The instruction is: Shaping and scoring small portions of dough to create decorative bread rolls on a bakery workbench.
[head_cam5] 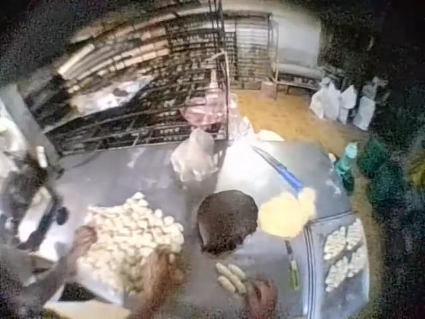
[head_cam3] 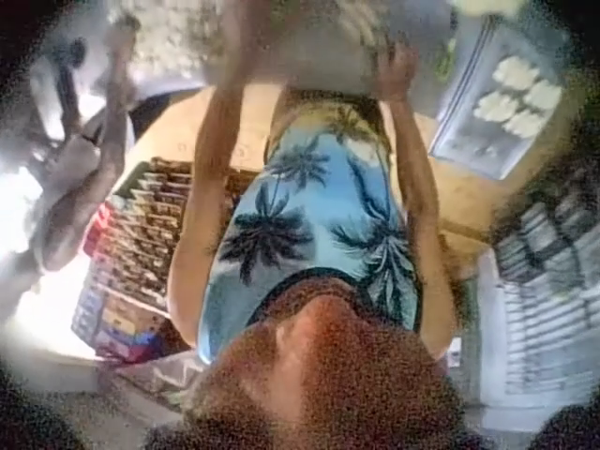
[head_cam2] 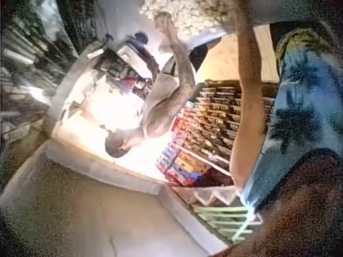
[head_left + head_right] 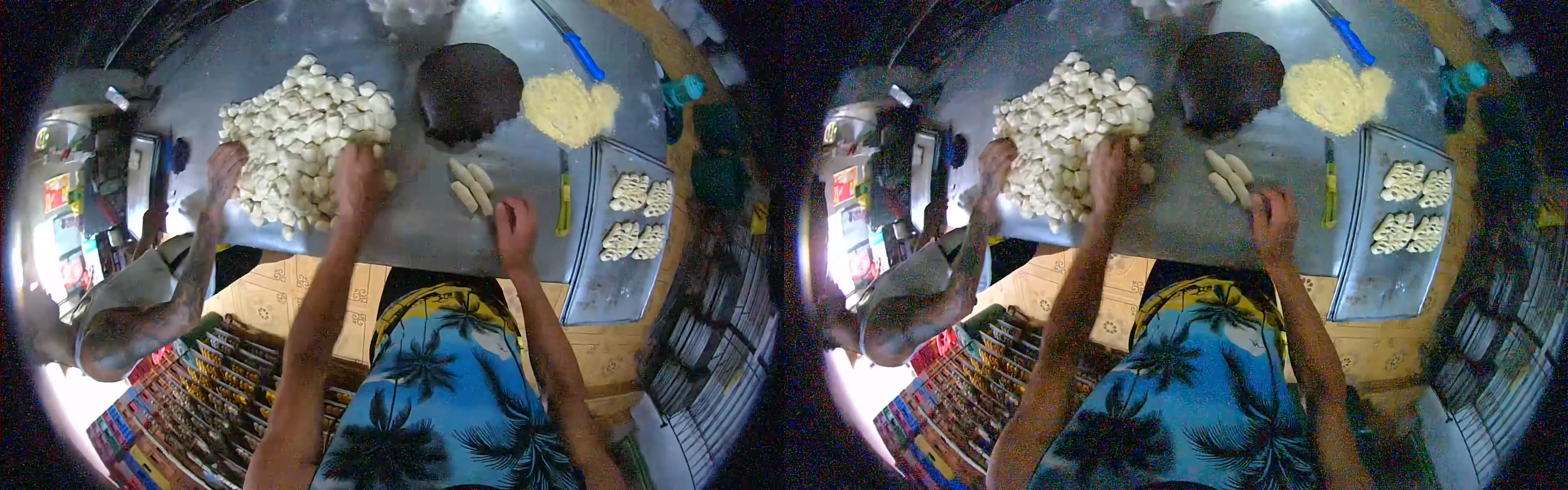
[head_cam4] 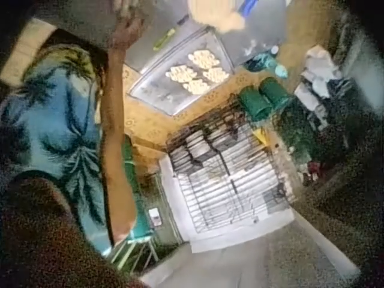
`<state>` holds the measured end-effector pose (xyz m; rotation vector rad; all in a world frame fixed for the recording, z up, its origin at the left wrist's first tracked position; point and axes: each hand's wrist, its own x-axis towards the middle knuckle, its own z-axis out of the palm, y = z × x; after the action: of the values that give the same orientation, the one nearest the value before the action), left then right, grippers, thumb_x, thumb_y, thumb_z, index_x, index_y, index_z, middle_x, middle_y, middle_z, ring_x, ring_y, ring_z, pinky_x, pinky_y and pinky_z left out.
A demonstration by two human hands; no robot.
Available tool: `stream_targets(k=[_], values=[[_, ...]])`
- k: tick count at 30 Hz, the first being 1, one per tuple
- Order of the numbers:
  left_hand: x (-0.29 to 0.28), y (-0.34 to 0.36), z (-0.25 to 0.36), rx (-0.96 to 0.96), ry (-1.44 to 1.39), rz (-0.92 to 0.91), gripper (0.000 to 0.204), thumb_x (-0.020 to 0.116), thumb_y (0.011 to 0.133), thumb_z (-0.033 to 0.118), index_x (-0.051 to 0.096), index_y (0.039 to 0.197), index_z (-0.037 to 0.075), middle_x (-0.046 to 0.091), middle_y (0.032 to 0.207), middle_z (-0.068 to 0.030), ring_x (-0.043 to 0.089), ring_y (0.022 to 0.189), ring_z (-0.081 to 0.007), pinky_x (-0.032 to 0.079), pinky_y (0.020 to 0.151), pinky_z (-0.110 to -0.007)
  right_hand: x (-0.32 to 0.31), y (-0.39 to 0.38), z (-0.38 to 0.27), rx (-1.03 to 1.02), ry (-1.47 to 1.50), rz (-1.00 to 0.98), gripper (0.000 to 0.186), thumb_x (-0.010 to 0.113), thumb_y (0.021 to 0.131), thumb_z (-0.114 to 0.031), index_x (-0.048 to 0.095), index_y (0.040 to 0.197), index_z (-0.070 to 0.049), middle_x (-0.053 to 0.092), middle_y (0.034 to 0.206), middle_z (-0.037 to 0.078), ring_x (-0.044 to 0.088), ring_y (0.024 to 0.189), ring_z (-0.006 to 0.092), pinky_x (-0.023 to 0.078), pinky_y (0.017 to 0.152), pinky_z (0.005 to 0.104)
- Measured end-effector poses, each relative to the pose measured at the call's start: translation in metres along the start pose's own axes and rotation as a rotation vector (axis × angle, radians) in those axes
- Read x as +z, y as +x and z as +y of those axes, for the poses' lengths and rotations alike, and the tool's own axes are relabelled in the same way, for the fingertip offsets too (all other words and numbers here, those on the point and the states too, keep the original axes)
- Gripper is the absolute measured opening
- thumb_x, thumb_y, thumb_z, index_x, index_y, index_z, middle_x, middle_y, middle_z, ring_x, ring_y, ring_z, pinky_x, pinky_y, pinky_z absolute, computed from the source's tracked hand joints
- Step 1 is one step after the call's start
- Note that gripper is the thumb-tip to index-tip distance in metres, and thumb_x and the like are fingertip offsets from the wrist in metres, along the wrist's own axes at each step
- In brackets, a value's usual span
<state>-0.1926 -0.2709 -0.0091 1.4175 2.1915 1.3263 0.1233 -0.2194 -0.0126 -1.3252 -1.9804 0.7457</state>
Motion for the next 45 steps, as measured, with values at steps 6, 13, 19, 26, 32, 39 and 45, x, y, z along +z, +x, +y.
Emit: stream_targets(k=[6, 13, 19, 26, 32, 39, 45], values=[[-0.015, 0.023, 0.031, 0.221, 0.186, -0.18, 0.018, 0.072, 0.09, 0.006, 0.067, 0.106, 0.005, 0.068, 0.1, -0.013, 0.066, 0.092, -0.0312, 0.053, 0.082, -0.042, 0.022, 0.078, 0.006, -0.016, -0.105, -0.139, 0.028, 0.073, 0.091, -0.01, 0.072, 0.118, -0.002, 0.066, 0.103, 0.016, 0.065, 0.093, 0.0346, 0.054, 0.084, 0.0422], [0.014, -0.076, 0.042, -0.606, -0.283, -0.67, 0.038, 0.077, 0.094, 0.028, 0.076, 0.124, 0.005, 0.079, 0.1, -0.0133, 0.072, 0.084, -0.0186, 0.058, 0.081, -0.036, 0.058, 0.124, 0.01, -0.28, -0.226, -0.125, 0.035, 0.076, 0.089, -0.013, 0.071, 0.121, 0.001, 0.069, 0.106, 0.017, 0.064, 0.096, 0.0383, 0.052, 0.088, 0.0457], [0.046, -0.141, 0.024, -0.416, -0.463, -0.513, 0.037, 0.076, 0.089, 0.025, 0.074, 0.122, 0.008, 0.075, 0.096, -0.0097, 0.068, 0.077, -0.0197, 0.055, 0.073, -0.037, 0.068, 0.128, 0.016, -0.346, -0.315, -0.16, 0.023, 0.071, 0.095, -0.017, 0.073, 0.109, 0.0, 0.07, 0.103, 0.019, 0.065, 0.099, 0.0379, 0.052, 0.088, 0.0474], [0.069, -0.14, 0.031, -0.581, -0.523, -0.464, 0.031, 0.079, 0.087, 0.031, 0.078, 0.107, 0.007, 0.071, 0.078, -0.0075, 0.067, 0.068, -0.0172, 0.053, 0.063, -0.038, 0.046, 0.137, 0.02, 0.001, 0.001, -0.613, 0.027, 0.073, 0.094, -0.024, 0.072, 0.098, 0.003, 0.067, 0.08, 0.019, 0.063, 0.071, 0.0323, 0.05, 0.07, 0.0436], [0.078, -0.142, 0.067, -0.648, -0.363, -0.598, 0.031, 0.08, 0.087, 0.032, 0.078, 0.093, 0.002, 0.069, 0.071, -0.008, 0.063, 0.063, -0.0158, 0.05, 0.061, -0.038, -0.021, 0.02, 0.033, 0.149, 0.156, -0.569, 0.027, 0.067, 0.101, -0.024, 0.072, 0.102, 0.003, 0.068, 0.084, 0.011, 0.06, 0.08, 0.0168, 0.049, 0.074, 0.0361], [0.092, -0.154, 0.076, -0.676, -0.445, -0.527, 0.03, 0.071, 0.095, 0.027, 0.076, 0.094, -0.003, 0.072, 0.077, -0.0132, 0.066, 0.071, -0.0209, 0.052, 0.067, -0.042, 0.024, -0.091, 0.034, -0.023, 0.199, -0.242, 0.034, 0.063, 0.105, -0.034, 0.067, 0.111, 0.0, 0.065, 0.104, 0.02, 0.061, 0.095, 0.0317, 0.049, 0.082, 0.0446], [0.073, -0.151, 0.096, -0.42, -0.24, -0.348, 0.021, 0.072, 0.094, 0.019, 0.076, 0.1, -0.001, 0.073, 0.093, -0.0208, 0.07, 0.088, -0.0341, 0.054, 0.08, -0.047, 0.013, -0.097, 0.014, -0.084, 0.14, -0.284, 0.029, 0.064, 0.102, -0.018, 0.061, 0.123, 0.001, 0.062, 0.113, 0.02, 0.059, 0.103, 0.035, 0.049, 0.085, 0.0467]])
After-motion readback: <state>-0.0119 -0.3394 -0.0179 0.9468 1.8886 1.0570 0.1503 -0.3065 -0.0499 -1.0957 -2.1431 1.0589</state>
